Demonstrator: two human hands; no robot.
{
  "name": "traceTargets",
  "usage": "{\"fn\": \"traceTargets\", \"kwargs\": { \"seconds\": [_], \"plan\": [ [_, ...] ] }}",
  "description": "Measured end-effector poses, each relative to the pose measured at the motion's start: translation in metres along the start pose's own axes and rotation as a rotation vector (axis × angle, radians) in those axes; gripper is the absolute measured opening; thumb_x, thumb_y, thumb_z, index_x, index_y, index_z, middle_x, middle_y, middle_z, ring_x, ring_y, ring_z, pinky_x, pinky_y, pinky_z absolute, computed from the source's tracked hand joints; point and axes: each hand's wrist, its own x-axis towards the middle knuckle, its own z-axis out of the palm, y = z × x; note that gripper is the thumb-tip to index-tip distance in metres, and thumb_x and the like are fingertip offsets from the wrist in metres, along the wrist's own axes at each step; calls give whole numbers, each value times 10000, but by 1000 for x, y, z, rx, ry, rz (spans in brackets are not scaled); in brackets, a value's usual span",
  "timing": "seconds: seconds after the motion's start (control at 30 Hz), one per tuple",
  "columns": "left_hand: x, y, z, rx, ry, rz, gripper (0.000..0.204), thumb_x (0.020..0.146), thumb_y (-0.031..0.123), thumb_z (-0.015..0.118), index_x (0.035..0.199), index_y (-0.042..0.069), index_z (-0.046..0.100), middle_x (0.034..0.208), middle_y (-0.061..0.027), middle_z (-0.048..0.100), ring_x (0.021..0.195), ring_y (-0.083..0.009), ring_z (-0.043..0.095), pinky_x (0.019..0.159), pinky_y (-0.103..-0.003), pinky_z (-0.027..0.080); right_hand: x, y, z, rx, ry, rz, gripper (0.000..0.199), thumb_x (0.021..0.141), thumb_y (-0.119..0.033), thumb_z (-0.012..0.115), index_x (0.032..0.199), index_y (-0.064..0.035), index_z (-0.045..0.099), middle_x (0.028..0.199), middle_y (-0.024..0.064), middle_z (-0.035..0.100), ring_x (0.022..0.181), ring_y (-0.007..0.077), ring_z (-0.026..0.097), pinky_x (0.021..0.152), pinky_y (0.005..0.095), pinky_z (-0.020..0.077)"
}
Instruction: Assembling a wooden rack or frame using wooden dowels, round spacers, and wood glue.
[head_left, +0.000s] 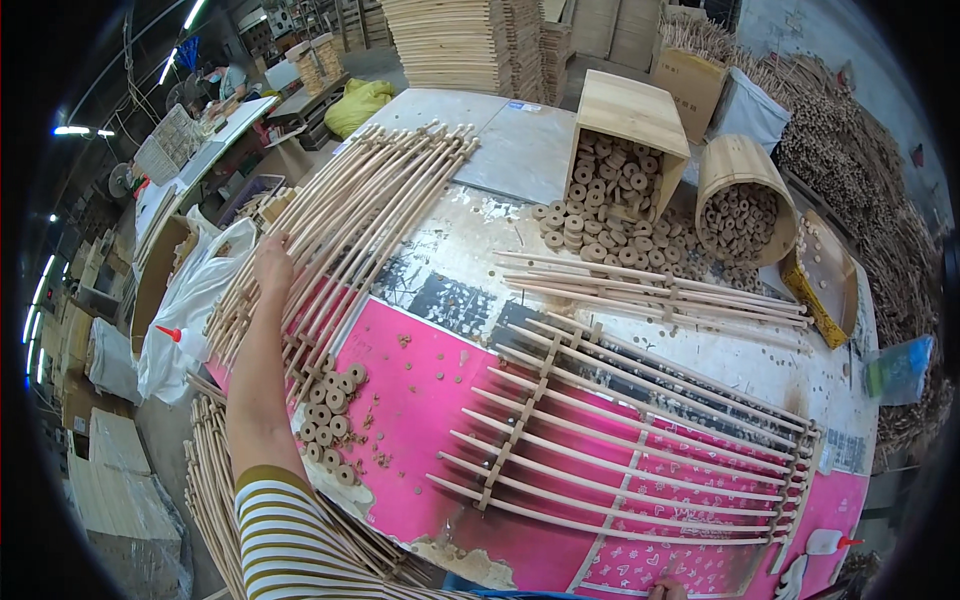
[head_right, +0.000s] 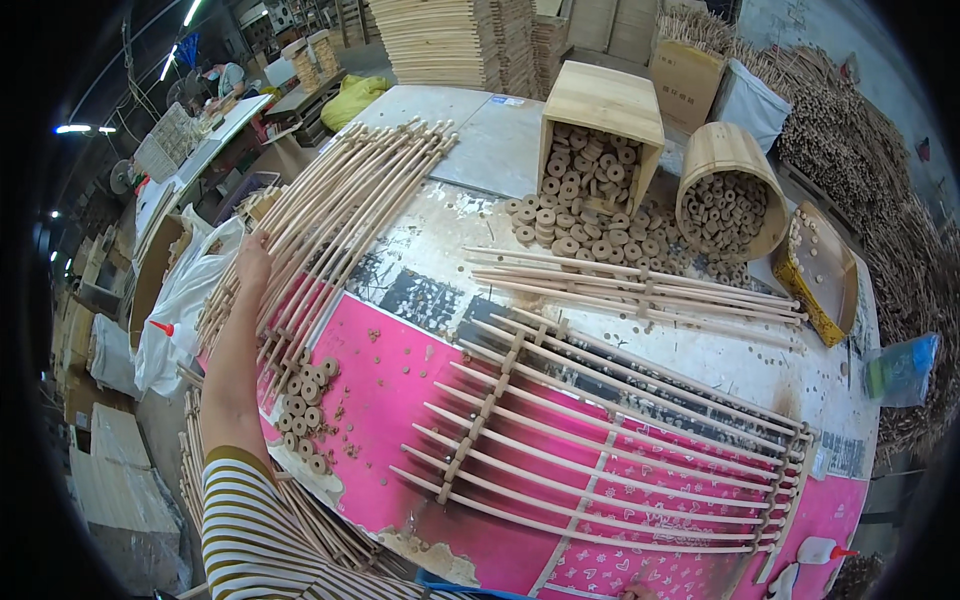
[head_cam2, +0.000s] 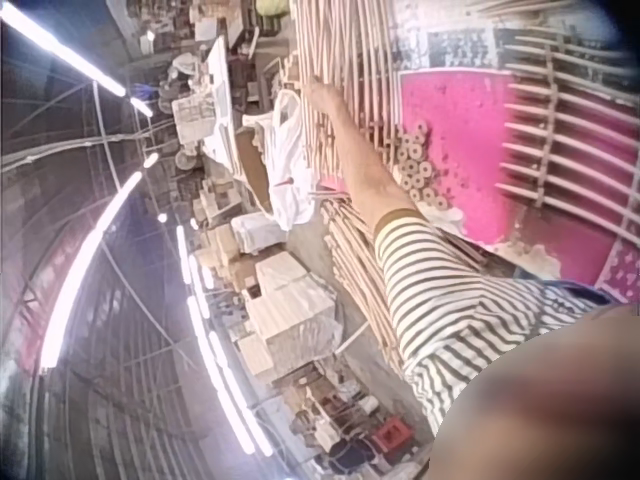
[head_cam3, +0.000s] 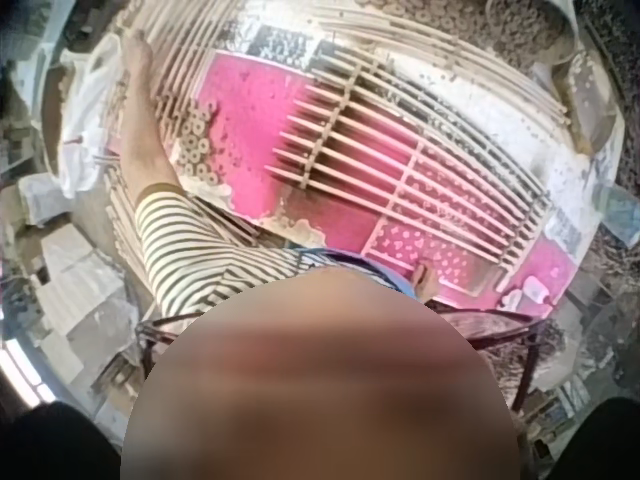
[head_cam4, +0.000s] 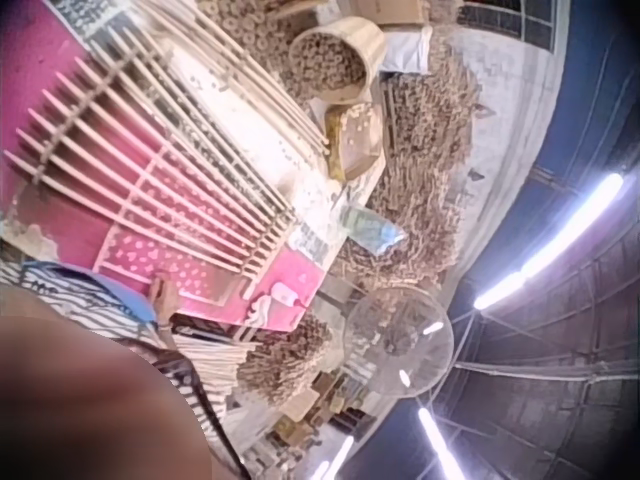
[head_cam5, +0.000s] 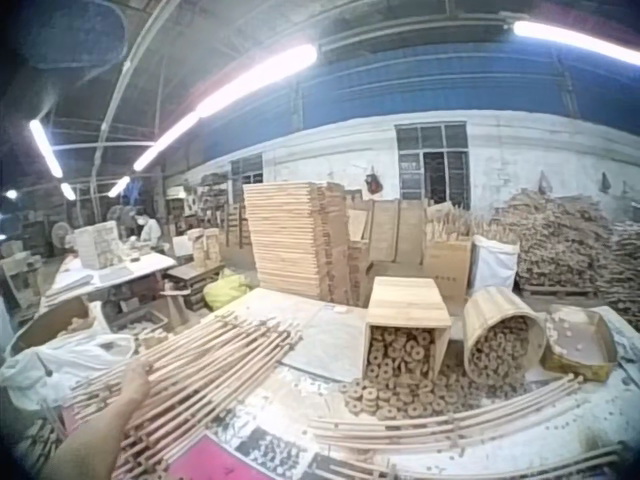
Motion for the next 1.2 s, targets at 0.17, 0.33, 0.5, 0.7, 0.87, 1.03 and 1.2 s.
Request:
{"fn": "traceTargets", "kwargs": {
  "seconds": [0.17,0.33,0.5,0.7,0.87,1.03,1.2],
  "plan": [
    [5,-20,27,61,-62,26,284,999,124,511,1162,152,742,1132,-182,711,1097,-385,691,917,-517,523,2,-6,-4,-69,-34,33,78,998,-99,680,1062,-109,724,876,114,723,698,292,683,627,391,539],
    [32,-52,30,32,-222,-20,467,839,240,854,1279,152,723,1194,-140,766,1122,-337,724,949,-467,565,12,-16,-5,52,-36,86,54,965,-57,677,1012,-49,701,797,130,657,639,284,617,584,391,485],
    [13,-28,24,147,138,318,364,955,185,650,1313,179,715,1105,-156,761,970,-383,728,831,-537,558,26,-25,-6,102,-91,116,25,934,-63,667,958,-57,672,768,110,644,585,286,574,538,401,437],
    [-147,274,-42,-663,-73,877,344,855,16,685,1187,79,751,1186,-122,742,1159,-339,671,1032,-425,511,24,-25,-11,79,-53,119,33,928,-63,669,956,-70,686,748,99,633,587,283,577,535,408,442],
    [-247,389,-56,-736,-361,1163,258,888,147,740,1146,144,737,1251,-56,689,1215,-271,623,1069,-441,470,29,-31,-11,137,-47,114,62,887,-55,717,941,-78,698,780,109,676,625,287,632,558,408,479],
    [-274,437,-38,-735,-492,1263,264,892,188,761,1152,141,741,1164,-56,729,1136,-288,664,1069,-448,469,34,-30,-11,150,-18,95,92,853,-74,752,928,-104,707,728,73,645,617,270,643,557,402,496],
    [-275,455,-46,-761,-589,1320,353,855,167,779,1204,167,732,1139,-50,722,1114,-288,663,1020,-447,475,40,-31,-17,217,-8,97,105,834,-75,777,923,-97,726,712,90,638,614,276,645,548,410,494]
  ]
}}
